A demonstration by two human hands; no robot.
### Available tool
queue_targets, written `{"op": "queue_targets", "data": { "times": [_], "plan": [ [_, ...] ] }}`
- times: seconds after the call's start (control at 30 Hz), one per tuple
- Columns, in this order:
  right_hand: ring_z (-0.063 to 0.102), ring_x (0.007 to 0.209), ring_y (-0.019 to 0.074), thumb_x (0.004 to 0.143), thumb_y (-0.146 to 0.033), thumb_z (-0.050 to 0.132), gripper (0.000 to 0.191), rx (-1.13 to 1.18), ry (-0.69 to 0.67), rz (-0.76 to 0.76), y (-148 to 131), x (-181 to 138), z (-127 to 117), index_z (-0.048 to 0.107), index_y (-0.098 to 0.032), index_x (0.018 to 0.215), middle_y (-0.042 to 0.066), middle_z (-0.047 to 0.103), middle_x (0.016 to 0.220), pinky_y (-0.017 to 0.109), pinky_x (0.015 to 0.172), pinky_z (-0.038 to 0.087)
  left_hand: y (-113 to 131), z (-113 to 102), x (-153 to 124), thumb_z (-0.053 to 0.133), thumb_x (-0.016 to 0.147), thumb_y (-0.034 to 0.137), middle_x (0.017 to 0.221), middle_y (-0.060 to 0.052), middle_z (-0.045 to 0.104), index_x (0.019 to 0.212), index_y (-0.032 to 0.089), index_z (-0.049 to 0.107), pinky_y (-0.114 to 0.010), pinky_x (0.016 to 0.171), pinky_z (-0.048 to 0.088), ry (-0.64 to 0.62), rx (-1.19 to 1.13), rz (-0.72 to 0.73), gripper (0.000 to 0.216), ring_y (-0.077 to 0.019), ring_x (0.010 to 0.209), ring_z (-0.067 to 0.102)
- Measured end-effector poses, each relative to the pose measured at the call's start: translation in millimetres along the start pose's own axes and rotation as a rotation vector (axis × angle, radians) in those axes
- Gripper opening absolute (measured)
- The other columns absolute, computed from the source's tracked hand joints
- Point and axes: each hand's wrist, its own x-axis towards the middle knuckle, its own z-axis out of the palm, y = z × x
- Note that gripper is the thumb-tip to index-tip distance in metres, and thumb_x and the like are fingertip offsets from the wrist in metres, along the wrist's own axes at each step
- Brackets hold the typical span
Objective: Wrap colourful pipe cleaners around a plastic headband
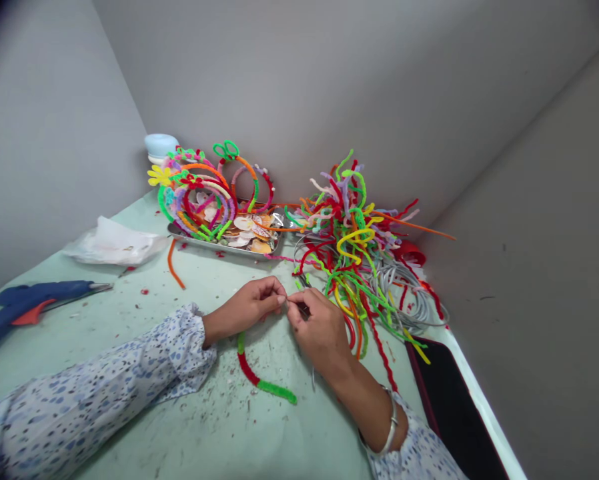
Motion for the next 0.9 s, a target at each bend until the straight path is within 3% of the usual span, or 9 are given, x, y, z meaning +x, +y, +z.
{"op": "queue_targets", "data": {
  "times": [0.9],
  "plan": [
    [0.060, 0.070, 0.0134, 0.080, -0.017, 0.053, 0.012, 0.000, -0.035, -0.022, -0.9, 0.4, -3.5, 0.064, -0.020, 0.083, 0.001, 0.065, 0.080, 0.023, 0.063, 0.045, 1.2, 0.1, -1.6, 0.051, 0.079, 0.026, 0.060, 0.003, 0.052, 0.080, 0.015, 0.055, -0.019, 0.053, 0.033, -0.006, 0.018, -0.002, 0.012, -0.0076, 0.053, 0.042]
  ]
}}
